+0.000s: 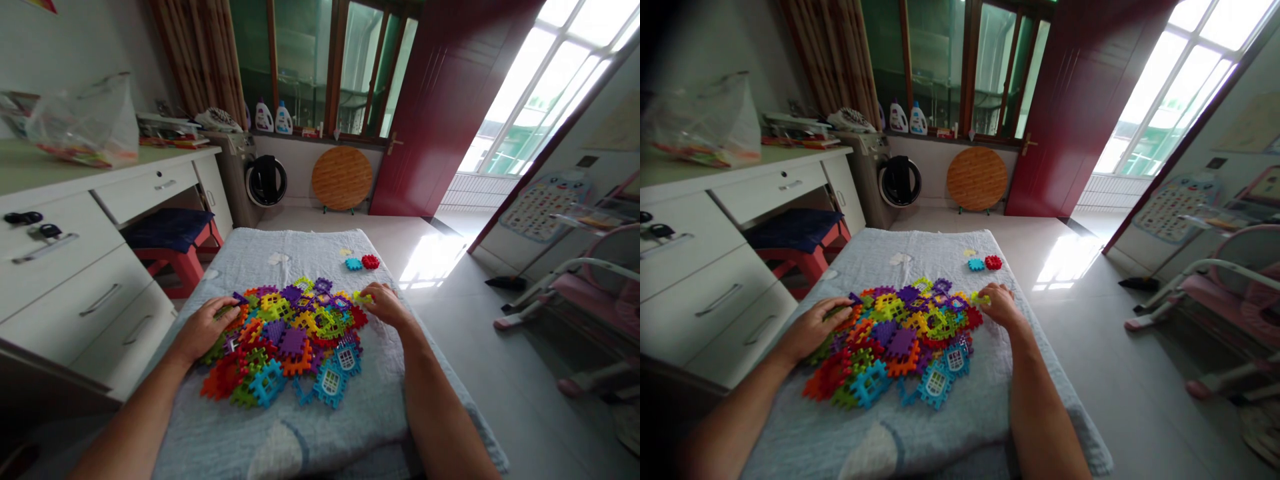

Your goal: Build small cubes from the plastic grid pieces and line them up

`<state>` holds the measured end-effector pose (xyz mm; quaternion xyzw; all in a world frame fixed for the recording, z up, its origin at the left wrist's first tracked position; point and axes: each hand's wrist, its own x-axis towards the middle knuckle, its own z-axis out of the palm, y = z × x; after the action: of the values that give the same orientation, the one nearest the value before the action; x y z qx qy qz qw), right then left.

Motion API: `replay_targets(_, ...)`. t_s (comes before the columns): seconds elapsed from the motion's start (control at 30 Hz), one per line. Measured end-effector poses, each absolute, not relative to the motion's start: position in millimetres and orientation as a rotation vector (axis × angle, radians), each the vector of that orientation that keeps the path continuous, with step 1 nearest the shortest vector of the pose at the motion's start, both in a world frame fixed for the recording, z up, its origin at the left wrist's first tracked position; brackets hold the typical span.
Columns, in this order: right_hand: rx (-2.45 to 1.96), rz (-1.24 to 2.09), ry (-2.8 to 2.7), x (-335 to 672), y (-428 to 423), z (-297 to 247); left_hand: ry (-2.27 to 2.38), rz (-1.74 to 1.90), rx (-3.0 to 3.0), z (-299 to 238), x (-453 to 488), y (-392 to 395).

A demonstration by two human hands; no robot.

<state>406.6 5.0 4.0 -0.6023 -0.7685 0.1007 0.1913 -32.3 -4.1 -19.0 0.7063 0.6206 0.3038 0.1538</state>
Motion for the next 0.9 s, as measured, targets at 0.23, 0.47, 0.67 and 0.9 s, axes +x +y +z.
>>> replay_targets(0.23,-1.425,0.497,-1.632,390.5,16.9,-1.6,1.759,0.888,2.051,-22.7,-34.5,-2.5)
replay_targets(0.47,-1.183,1.032,-1.436,343.5,14.5,-3.3,1.753,0.906,2.048,-22.3,-33.6,-3.3)
replay_targets(0.67,-1.324,0.548,-1.893,368.0,11.2,8.9,1.758,0.889,2.054,-20.8,-32.8,-3.6)
replay_targets(0.9,-1.631,0.594,-2.262,400.9,-0.5,12.2,1.749,0.872,2.071,-23.9,-35.7,-2.8)
